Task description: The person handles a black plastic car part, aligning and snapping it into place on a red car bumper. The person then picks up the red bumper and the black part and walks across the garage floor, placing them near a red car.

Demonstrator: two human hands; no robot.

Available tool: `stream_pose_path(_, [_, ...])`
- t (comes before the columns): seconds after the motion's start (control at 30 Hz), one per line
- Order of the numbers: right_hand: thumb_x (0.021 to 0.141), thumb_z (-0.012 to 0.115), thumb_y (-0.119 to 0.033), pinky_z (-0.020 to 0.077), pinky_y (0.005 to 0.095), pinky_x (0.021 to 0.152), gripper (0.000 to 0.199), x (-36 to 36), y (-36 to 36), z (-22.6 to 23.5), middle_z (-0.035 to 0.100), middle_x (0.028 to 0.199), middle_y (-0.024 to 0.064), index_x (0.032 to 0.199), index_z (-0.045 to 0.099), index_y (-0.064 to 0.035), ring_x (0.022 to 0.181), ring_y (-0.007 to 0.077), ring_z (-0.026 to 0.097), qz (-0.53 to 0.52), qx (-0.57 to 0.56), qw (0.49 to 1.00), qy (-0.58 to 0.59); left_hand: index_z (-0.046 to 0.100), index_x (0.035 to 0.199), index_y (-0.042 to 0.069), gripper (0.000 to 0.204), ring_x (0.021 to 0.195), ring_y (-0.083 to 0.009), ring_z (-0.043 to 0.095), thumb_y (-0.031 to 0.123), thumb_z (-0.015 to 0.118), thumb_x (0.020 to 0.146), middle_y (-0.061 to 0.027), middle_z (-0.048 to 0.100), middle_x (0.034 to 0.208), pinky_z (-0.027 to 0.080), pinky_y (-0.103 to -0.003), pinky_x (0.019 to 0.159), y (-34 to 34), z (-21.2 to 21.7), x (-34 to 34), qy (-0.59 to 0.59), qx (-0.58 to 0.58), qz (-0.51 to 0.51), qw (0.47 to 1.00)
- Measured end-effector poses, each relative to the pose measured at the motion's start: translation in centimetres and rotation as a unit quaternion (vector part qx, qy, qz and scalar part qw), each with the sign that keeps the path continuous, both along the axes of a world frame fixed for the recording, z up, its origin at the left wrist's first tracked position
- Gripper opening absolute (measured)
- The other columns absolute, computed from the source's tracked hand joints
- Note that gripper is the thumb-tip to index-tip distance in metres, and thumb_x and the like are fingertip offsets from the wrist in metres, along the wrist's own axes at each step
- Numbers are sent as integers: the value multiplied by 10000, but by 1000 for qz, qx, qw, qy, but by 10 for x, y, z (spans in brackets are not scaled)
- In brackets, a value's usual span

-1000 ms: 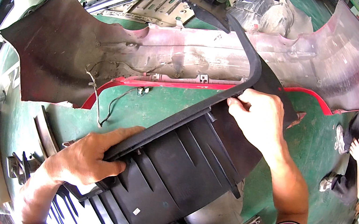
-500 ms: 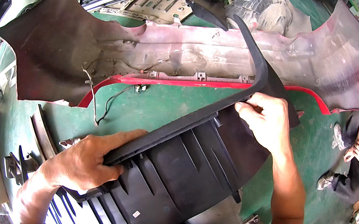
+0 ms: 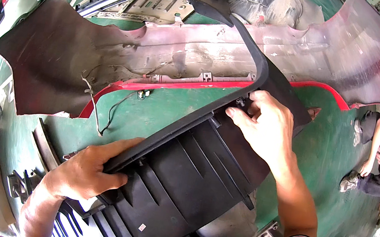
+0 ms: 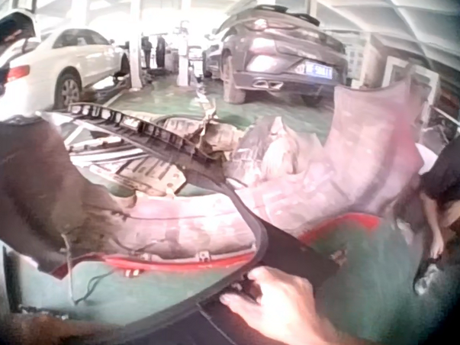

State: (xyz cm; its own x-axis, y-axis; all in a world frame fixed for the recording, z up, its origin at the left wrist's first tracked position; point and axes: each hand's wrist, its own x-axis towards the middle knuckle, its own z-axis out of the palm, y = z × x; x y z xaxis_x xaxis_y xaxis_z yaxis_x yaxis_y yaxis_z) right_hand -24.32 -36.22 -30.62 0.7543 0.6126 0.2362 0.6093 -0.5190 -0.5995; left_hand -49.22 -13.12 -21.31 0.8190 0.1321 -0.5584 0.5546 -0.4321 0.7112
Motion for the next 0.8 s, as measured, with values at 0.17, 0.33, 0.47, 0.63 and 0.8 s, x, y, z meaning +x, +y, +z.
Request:
stream_pose_path(0.17, [797, 854, -341, 542, 426, 599, 359, 4, 4, -8, 666, 684, 121, 806, 662, -37, 640, 335, 693, -8, 7, 999, -35, 512, 1511, 27, 705, 753, -133, 672, 65, 695, 831, -127, 719, 902, 538, -271, 758, -4, 8, 6, 29, -2, 10, 1000])
stream_pose_path(0.33, [809, 844, -332, 538, 420, 590, 350, 5, 7, -14, 672, 680, 108, 777, 651, -43, 642, 323, 701, -2, 66, 998, 17, 517, 1503, 17, 695, 745, -123, 658, 63, 689, 831, -117, 714, 912, 530, -255, 730, -3, 1, 0, 4, -3, 10, 1000])
stream_pose_path(0.47, [823, 829, -340, 536, 439, 591, 361, 4, 7, -17, 674, 688, 113, 766, 636, -41, 647, 335, 701, -13, 50, 999, 2, 520, 1499, 12, 690, 753, -120, 645, 51, 685, 830, -119, 710, 945, 528, -259, 738, -3, -2, 1, -12, -4, 2, 1000])
stream_pose_path(0.63, [855, 795, -335, 529, 474, 592, 349, 5, 10, -21, 674, 701, 133, 777, 628, -39, 652, 364, 694, -6, -15, 998, -65, 528, 1490, 6, 691, 818, -123, 634, 27, 691, 819, -124, 701, 994, 518, -263, 794, -3, -1, 2, 3, -21, 14, 1000])
stream_pose_path(0.8, [856, 792, -305, 535, 465, 603, 300, 6, 10, -29, 683, 732, 136, 853, 647, -42, 666, 363, 695, 14, 30, 997, -66, 528, 1490, 3, 694, 867, -127, 640, 23, 699, 817, -115, 699, 1013, 512, -256, 834, 0, -4, -3, 0, -25, 16, 1000])
